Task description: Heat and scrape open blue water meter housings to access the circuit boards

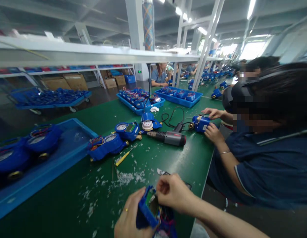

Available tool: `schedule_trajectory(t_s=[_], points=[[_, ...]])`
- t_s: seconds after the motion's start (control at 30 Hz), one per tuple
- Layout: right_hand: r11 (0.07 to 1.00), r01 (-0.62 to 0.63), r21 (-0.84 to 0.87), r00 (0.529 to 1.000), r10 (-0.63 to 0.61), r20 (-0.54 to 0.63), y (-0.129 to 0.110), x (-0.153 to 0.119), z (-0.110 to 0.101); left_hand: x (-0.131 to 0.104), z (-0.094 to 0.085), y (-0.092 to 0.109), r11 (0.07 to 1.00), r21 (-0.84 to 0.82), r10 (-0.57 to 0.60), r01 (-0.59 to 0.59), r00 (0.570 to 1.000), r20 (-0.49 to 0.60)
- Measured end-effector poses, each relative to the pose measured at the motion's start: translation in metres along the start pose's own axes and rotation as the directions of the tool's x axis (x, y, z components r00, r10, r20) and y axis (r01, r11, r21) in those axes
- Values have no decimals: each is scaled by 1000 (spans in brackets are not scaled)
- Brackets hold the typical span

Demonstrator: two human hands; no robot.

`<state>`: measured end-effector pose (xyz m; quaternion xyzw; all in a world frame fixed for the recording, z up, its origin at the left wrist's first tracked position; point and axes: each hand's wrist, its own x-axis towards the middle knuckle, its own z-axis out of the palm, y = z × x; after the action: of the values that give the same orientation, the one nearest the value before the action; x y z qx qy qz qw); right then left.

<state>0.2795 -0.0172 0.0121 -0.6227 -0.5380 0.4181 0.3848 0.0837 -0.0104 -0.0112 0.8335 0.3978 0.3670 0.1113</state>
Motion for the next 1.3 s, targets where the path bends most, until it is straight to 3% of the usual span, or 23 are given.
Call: schedule_trajectory(t_s=[0.13,0.23,0.33,0.43,0.5,0.63,0.77,0.93,1.13,1.3], points=[[989,-98,114,995,94,38,7,-8,-16,6,-11,25,983,-58,-181,176,979,-98],[983,-94,154,996,93,19,16,-5,-28,10,-12,32,924,-221,-323,312,946,-16],[994,-10,106,995,20,-97,18,0,-36,9,-10,31,844,-391,-385,367,922,35],[998,67,-9,975,-68,-211,16,1,-40,5,-6,26,792,-502,-381,347,924,37],[994,92,-54,969,-102,-226,17,1,-39,2,-4,23,750,-574,-373,329,927,43],[991,123,-57,980,-130,-149,20,-3,-34,-1,0,17,651,-707,-356,276,934,37],[989,141,-37,988,-143,-52,17,-10,-27,-2,-3,16,607,-743,-340,281,937,77],[990,138,33,990,-138,4,3,-19,-19,-1,-6,17,613,-738,-329,282,940,85],[943,-38,331,994,1,113,-6,-25,-12,-3,-3,15,658,-706,-319,261,946,52],[943,-18,333,988,-35,153,-2,-29,-12,-2,-5,17,689,-675,-299,264,952,66]])
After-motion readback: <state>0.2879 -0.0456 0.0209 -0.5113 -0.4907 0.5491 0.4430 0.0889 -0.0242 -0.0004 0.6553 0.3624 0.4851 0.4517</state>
